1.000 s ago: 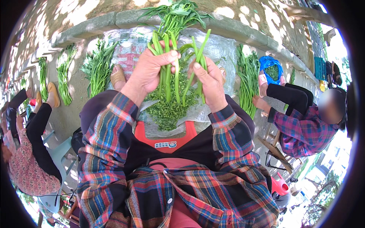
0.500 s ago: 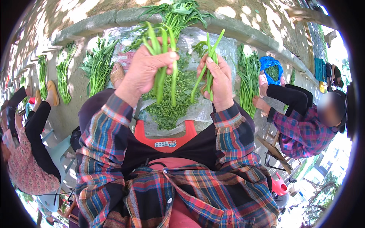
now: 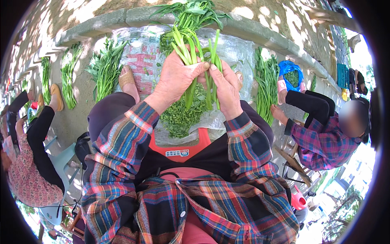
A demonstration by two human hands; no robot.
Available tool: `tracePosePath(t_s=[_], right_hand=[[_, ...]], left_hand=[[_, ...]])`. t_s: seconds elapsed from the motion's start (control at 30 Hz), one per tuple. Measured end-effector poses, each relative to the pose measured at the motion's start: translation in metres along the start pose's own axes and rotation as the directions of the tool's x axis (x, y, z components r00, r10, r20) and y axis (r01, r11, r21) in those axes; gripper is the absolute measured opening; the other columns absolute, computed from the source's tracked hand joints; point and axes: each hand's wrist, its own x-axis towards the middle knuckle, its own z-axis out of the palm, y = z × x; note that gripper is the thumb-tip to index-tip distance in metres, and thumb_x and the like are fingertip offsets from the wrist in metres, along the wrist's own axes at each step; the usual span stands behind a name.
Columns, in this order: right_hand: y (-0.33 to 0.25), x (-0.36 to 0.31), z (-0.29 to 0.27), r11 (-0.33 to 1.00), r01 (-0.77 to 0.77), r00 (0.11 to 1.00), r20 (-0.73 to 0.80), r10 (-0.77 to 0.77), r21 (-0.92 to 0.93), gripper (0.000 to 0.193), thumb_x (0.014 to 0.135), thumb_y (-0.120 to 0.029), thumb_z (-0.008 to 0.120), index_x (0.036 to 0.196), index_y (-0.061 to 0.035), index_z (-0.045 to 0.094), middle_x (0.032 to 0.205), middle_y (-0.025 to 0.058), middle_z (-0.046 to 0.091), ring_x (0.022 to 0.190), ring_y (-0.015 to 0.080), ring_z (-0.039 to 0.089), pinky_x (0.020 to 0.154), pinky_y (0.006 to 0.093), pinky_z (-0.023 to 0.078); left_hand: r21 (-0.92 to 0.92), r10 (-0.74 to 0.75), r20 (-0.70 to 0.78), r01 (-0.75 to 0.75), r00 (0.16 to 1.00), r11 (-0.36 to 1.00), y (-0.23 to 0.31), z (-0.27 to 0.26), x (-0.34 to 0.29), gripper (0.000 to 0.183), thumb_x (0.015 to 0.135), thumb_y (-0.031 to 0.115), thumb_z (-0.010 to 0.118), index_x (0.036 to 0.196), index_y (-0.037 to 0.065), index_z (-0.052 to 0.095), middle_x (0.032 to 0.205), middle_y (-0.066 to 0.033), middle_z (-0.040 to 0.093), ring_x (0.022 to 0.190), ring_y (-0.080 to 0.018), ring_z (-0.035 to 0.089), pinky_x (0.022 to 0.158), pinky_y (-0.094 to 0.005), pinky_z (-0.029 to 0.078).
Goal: The person picks individual leaves and stems from a large bunch of long green vegetables by hand and places the stems into a separate pile on a plastic sheet.
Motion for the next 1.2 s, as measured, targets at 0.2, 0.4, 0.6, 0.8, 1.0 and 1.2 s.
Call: tracePosePath(t_s=[0.2, 0.4, 0.6, 0.8, 1.0, 1.2], right_hand=[[0.006, 0.0, -0.003, 0.97, 0.1, 0.995, 0.027, -0.096, -0.22, 0.03, 0.091, -0.022, 0.054, 0.111, -0.0017, 0.047, 0.085, 0.0032, 0.058, 0.066, 0.0066, 0.051, 0.057, 0.02, 0.041], [0.002, -0.001, -0.002, 0.99, 0.021, 0.997, 0.077, -0.01, -0.143, 0.024, 0.086, -0.017, 0.06, 0.102, -0.0023, 0.049, 0.071, -0.0024, 0.051, 0.053, 0.0029, 0.044, 0.045, 0.0179, 0.036], [0.003, 0.0, -0.009, 0.995, -0.082, 0.996, 0.039, 0.08, 0.053, 0.022, 0.085, -0.013, 0.062, 0.099, -0.0023, 0.05, 0.064, -0.0036, 0.046, 0.048, 0.0033, 0.04, 0.041, 0.0182, 0.032], [-0.014, 0.003, -0.027, 0.933, 0.054, 0.997, -0.072, -0.03, 0.356, 0.014, 0.085, -0.007, 0.058, 0.094, -0.002, 0.05, 0.062, -0.0023, 0.044, 0.048, 0.0052, 0.041, 0.039, 0.0187, 0.033], [-0.023, 0.001, -0.046, 0.829, 0.13, 0.991, -0.09, -0.097, 0.543, 0.01, 0.086, -0.006, 0.055, 0.095, -0.0023, 0.051, 0.067, -0.0007, 0.044, 0.053, 0.0072, 0.039, 0.044, 0.0205, 0.032], [-0.013, 0.001, -0.03, 0.881, 0.062, 0.998, -0.039, -0.049, 0.469, 0.015, 0.085, -0.005, 0.057, 0.098, -0.0012, 0.05, 0.068, -0.0006, 0.044, 0.051, 0.0065, 0.039, 0.043, 0.0198, 0.033]], left_hand=[[-0.127, -0.07, 0.015, 0.071, 0.997, 0.989, 0.005, 0.002, -0.001, 0.022, 0.085, 0.008, 0.06, 0.103, 0.004, 0.048, 0.085, -0.0028, 0.056, 0.073, -0.011, 0.058, 0.061, -0.0237, 0.051], [-0.084, -0.223, 0.106, 0.232, 0.969, 0.969, 0.013, -0.007, -0.002, 0.014, 0.09, 0.018, 0.054, 0.097, 0.007, 0.049, 0.08, -0.0015, 0.054, 0.063, -0.0083, 0.051, 0.05, -0.0199, 0.043], [-0.289, -0.275, 0.102, 0.293, 0.956, 0.911, 0.018, -0.025, 0.0, 0.02, 0.089, 0.016, 0.049, 0.104, 0.003, 0.052, 0.074, -0.0026, 0.05, 0.055, -0.0079, 0.046, 0.042, -0.0186, 0.037], [-0.429, -0.178, 0.141, 0.222, 0.974, 0.876, 0.028, -0.059, -0.001, 0.029, 0.087, 0.007, 0.044, 0.114, -0.003, 0.049, 0.076, -0.004, 0.05, 0.057, -0.0093, 0.045, 0.044, -0.0194, 0.038], [-0.257, -0.066, -0.187, 0.016, 0.98, 0.966, 0.033, -0.069, -0.001, 0.034, 0.089, 0.008, 0.05, 0.121, -0.003, 0.045, 0.082, -0.0039, 0.052, 0.066, -0.0101, 0.048, 0.057, -0.0223, 0.042], [-0.113, -0.153, -0.027, 0.149, 0.988, 0.982, 0.019, -0.052, -0.003, 0.035, 0.085, 0.014, 0.061, 0.118, 0.006, 0.053, 0.08, 0.0003, 0.058, 0.069, -0.0064, 0.052, 0.058, -0.0201, 0.043]])
